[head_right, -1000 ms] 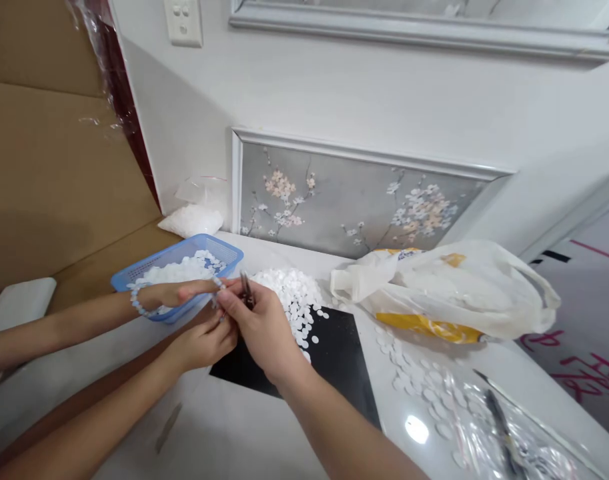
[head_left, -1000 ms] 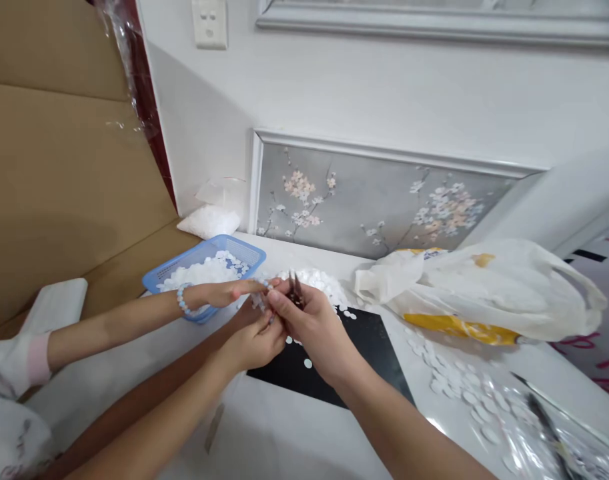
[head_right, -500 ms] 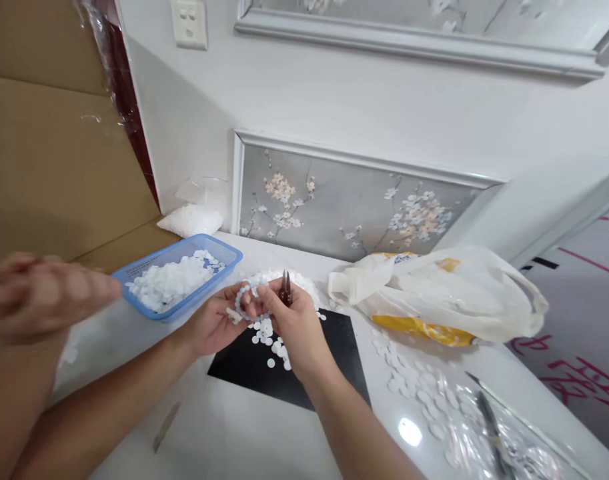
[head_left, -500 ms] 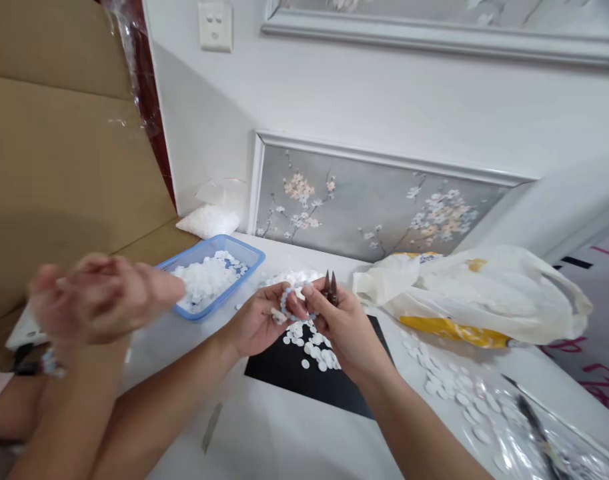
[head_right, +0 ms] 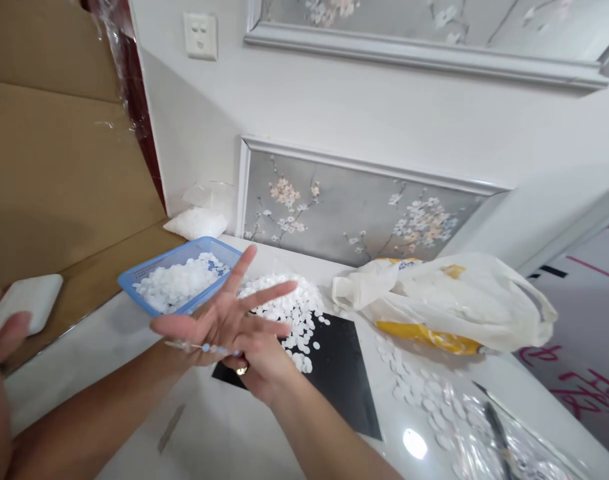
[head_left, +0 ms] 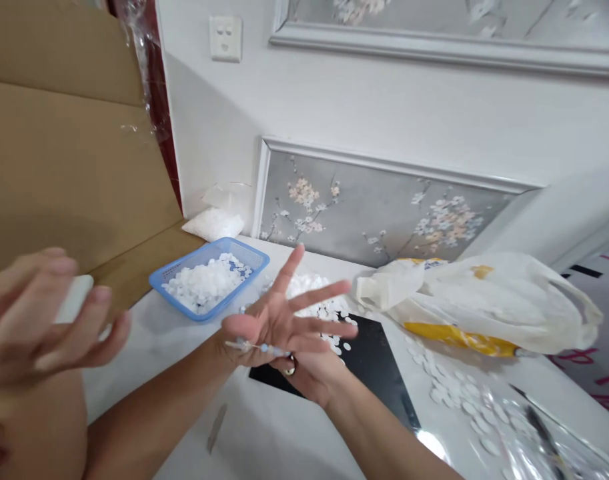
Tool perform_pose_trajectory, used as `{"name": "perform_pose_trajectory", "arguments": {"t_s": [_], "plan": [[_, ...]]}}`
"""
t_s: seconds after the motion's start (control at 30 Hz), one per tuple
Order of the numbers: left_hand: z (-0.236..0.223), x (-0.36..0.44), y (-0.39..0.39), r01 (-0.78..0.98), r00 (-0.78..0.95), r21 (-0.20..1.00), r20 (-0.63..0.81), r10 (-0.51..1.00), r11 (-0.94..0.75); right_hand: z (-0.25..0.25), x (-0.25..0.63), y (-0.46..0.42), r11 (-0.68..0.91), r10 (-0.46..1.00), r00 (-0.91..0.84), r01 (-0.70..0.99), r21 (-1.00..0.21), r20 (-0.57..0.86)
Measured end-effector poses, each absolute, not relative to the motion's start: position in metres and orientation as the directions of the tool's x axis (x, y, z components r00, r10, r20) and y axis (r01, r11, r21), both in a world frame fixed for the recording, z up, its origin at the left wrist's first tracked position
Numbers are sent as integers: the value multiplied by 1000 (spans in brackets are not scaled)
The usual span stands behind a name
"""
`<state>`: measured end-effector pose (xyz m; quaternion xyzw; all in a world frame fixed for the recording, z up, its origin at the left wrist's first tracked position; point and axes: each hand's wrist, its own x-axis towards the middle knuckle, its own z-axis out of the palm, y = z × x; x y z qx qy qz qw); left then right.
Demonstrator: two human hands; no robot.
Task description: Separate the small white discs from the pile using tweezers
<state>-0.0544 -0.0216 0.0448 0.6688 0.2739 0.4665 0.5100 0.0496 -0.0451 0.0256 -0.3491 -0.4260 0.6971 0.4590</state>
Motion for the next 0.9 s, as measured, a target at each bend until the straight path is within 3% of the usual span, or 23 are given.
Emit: {"name": "perform_pose_trajectory", "arguments": {"t_s": [0.13,0.23,0.33,0.4,0.5,0.57,0.63,0.7,0.77,0.8,0.83,0.9], "plan": [[52,-50,-13,-196,284,800,599,749,-567,20,33,-48,-428,878,-430,-507,-748,-211],[47,-56,-5,101,131,608,777,616,-788,12,21,-47,-481,860,-446,-551,-681,-247],[42,-62,-3,388,179,384,861,477,-838,4,11,-48,-512,850,-449,-583,-631,-274],[41,-60,-7,353,192,452,822,536,-819,0,6,-51,-534,839,-460,-590,-605,-291],[41,-51,-14,-10,227,809,574,787,-587,-3,4,-56,-591,800,-507,-569,-572,-322],[39,-47,-17,-109,267,877,479,836,-467,-3,5,-58,-619,778,-529,-558,-552,-339],[37,-48,-16,65,268,799,563,782,-597,-4,7,-60,-633,770,-531,-560,-534,-355],[35,-55,-11,349,356,519,696,623,-780,-4,8,-63,-645,762,-529,-563,-517,-374],[35,-63,-4,515,439,238,752,492,-824,-5,9,-69,-659,751,-529,-560,-502,-396],[35,-66,-1,562,430,172,775,463,-809,-5,10,-74,-668,743,-531,-555,-496,-407],[36,-68,2,600,376,175,800,468,-781,-5,12,-79,-675,737,-533,-547,-496,-415],[39,-69,4,596,219,345,799,560,-725,-4,22,-92,-688,722,-548,-505,-521,-423]]}}
